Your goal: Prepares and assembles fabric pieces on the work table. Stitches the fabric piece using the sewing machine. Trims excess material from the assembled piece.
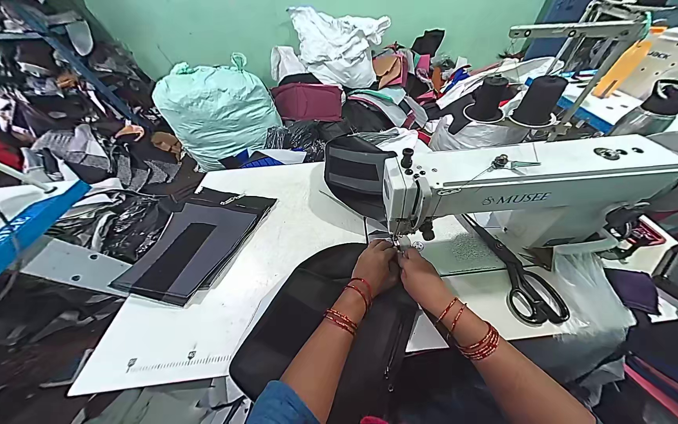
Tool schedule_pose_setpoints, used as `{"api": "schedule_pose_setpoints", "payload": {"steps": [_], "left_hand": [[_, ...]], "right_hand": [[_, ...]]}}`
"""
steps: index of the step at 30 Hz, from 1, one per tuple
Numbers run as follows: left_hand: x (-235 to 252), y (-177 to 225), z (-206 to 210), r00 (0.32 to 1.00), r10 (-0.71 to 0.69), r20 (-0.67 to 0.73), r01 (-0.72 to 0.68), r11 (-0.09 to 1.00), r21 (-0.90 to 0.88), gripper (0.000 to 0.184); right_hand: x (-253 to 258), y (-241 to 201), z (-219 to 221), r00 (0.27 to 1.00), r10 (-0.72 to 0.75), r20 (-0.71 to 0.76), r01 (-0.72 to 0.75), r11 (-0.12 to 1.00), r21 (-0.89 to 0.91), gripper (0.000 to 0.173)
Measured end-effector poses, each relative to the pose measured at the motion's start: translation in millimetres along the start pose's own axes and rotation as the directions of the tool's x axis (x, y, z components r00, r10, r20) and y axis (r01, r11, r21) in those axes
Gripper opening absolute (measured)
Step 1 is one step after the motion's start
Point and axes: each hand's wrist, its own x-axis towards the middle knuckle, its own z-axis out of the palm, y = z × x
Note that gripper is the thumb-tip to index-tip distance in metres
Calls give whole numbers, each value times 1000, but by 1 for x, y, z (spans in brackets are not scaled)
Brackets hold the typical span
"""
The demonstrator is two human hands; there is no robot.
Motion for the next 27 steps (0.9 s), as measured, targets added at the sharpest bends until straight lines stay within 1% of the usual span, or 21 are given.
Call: {"api": "schedule_pose_setpoints", "payload": {"steps": [4,10,14,16,18,20,22,24,26,27], "left_hand": [[4,0,-2,999,-42,33,42,999,-15,32],[10,2,-7,992,-91,93,91,996,-1,34],[10,1,-7,991,-93,97,94,996,-3,34],[13,5,-12,983,-116,143,117,993,0,34],[15,17,-24,945,-184,272,171,983,70,36],[8,35,-31,875,-277,396,230,959,164,43],[-10,55,-35,819,-353,452,294,935,197,51],[-29,69,-33,810,-399,431,347,917,198,54],[-46,75,-24,842,-407,355,358,912,198,55],[-53,77,-19,862,-403,309,354,913,202,58]], "right_hand": [[7,-2,-7,998,18,56,-18,1000,-14,39],[13,-6,-10,996,61,71,-58,998,-39,41],[13,-2,-7,998,50,36,-50,999,-2,41],[9,4,-4,999,23,-30,-21,997,70,41],[3,10,-2,995,21,-101,-5,988,151,42],[-4,16,1,990,26,-139,-1,984,180,40],[-11,20,2,989,33,-144,-4,980,197,40],[-15,24,5,984,40,-176,-2,977,213,39],[-18,28,8,979,41,-198,5,974,228,38],[-18,30,8,978,43,-202,7,972,236,38]]}}
